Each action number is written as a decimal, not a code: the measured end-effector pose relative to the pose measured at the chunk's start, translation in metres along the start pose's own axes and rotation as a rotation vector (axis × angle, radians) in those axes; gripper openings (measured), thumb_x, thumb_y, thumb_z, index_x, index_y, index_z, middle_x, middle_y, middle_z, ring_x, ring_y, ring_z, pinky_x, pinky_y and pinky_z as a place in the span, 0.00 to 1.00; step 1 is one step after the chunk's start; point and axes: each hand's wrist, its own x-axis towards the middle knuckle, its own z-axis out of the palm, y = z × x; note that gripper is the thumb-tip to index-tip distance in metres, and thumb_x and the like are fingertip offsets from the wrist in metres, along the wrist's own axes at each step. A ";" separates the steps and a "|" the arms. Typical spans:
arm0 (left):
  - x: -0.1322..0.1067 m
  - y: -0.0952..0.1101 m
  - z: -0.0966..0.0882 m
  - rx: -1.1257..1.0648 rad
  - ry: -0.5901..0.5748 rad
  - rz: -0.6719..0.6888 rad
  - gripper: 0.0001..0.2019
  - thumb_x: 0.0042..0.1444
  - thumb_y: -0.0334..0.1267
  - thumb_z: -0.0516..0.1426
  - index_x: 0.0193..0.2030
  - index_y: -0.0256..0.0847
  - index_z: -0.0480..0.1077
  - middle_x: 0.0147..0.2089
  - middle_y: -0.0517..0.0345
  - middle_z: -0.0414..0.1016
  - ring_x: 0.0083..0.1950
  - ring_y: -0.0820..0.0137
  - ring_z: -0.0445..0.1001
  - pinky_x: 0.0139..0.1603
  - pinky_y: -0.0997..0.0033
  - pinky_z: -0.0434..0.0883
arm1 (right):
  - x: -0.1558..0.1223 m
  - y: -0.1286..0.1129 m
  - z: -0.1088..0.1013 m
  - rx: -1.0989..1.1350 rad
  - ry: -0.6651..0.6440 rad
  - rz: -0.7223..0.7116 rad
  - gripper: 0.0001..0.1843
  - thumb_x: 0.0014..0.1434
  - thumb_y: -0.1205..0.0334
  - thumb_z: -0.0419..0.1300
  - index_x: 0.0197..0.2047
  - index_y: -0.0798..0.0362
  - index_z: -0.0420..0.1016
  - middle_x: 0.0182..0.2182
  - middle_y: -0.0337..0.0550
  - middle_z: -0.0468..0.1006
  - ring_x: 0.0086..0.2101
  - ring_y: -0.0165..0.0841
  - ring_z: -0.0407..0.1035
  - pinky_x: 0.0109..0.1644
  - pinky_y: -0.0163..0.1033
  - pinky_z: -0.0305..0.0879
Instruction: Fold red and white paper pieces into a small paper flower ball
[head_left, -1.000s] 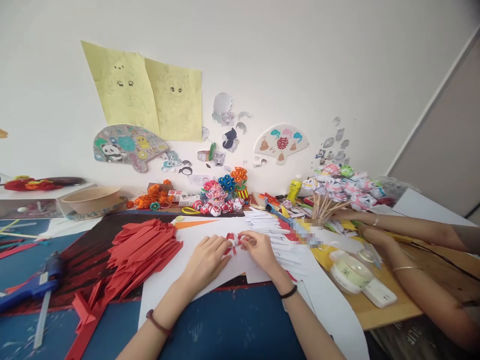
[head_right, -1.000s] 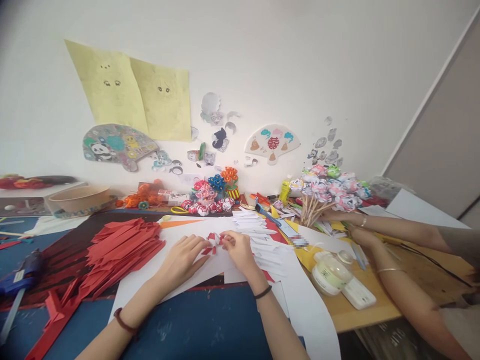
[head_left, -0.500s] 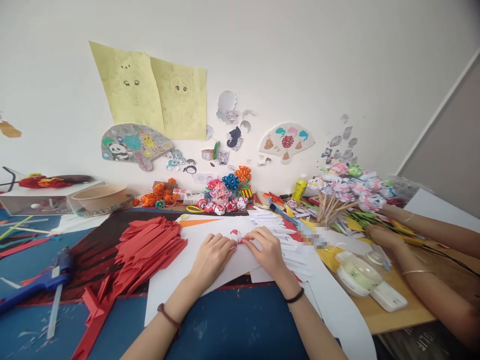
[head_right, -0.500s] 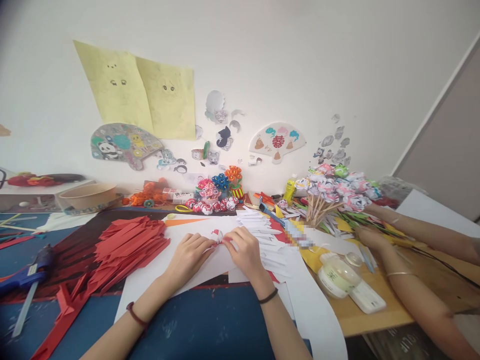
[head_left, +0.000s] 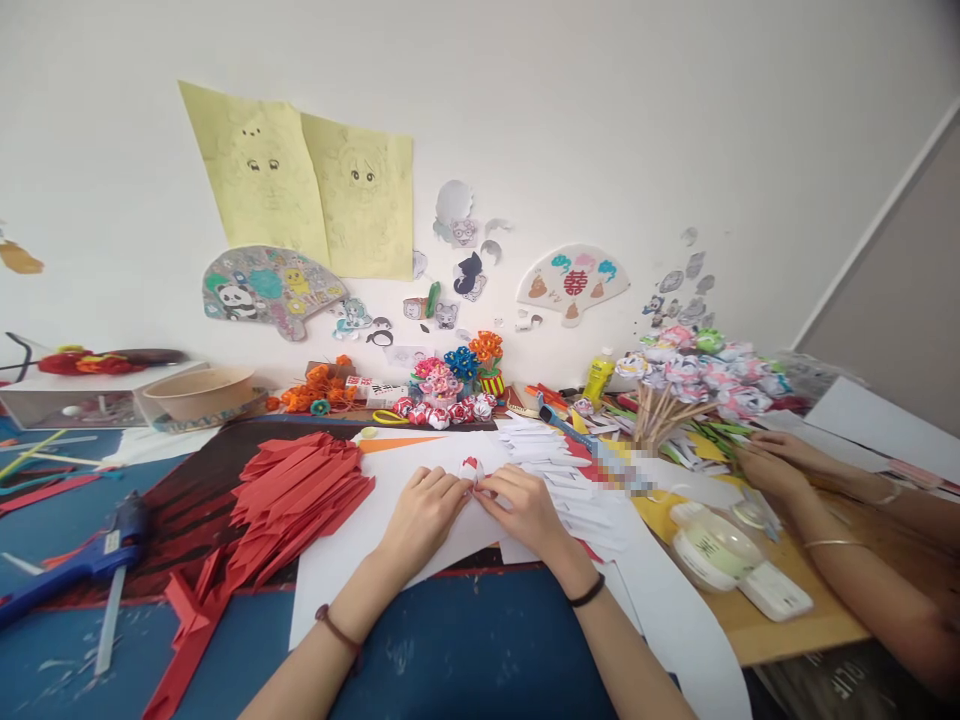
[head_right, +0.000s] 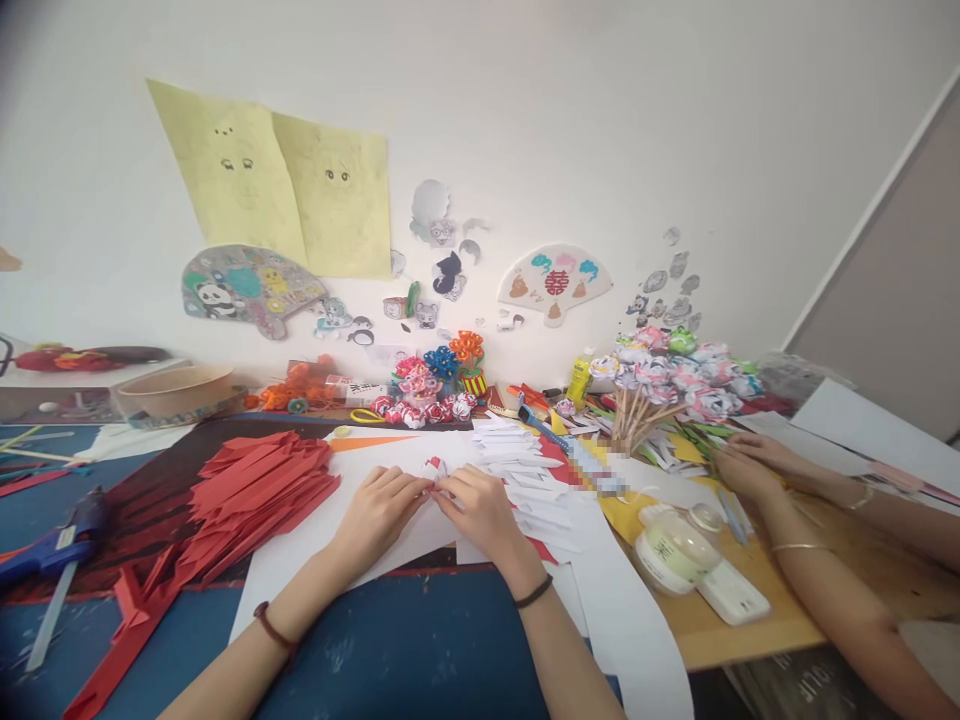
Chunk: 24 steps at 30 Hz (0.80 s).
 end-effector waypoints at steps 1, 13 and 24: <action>0.000 0.000 0.000 0.003 0.002 0.001 0.08 0.69 0.34 0.50 0.48 0.39 0.70 0.37 0.55 0.76 0.38 0.64 0.68 0.39 0.63 0.60 | 0.000 0.000 0.000 -0.014 -0.001 -0.008 0.05 0.65 0.65 0.59 0.39 0.52 0.78 0.32 0.43 0.81 0.35 0.34 0.73 0.40 0.38 0.68; 0.003 0.004 0.006 -0.019 0.016 -0.026 0.09 0.68 0.34 0.50 0.49 0.38 0.70 0.37 0.54 0.77 0.37 0.65 0.70 0.38 0.63 0.61 | 0.000 -0.004 0.005 -0.201 0.036 -0.072 0.09 0.64 0.69 0.53 0.36 0.54 0.75 0.27 0.42 0.77 0.28 0.32 0.72 0.31 0.36 0.63; 0.003 0.005 0.004 -0.033 0.070 -0.063 0.08 0.68 0.34 0.51 0.47 0.40 0.71 0.36 0.56 0.78 0.36 0.66 0.71 0.38 0.64 0.59 | 0.000 -0.006 0.002 -0.024 0.024 0.057 0.08 0.63 0.70 0.55 0.32 0.53 0.72 0.24 0.37 0.71 0.25 0.28 0.65 0.31 0.33 0.61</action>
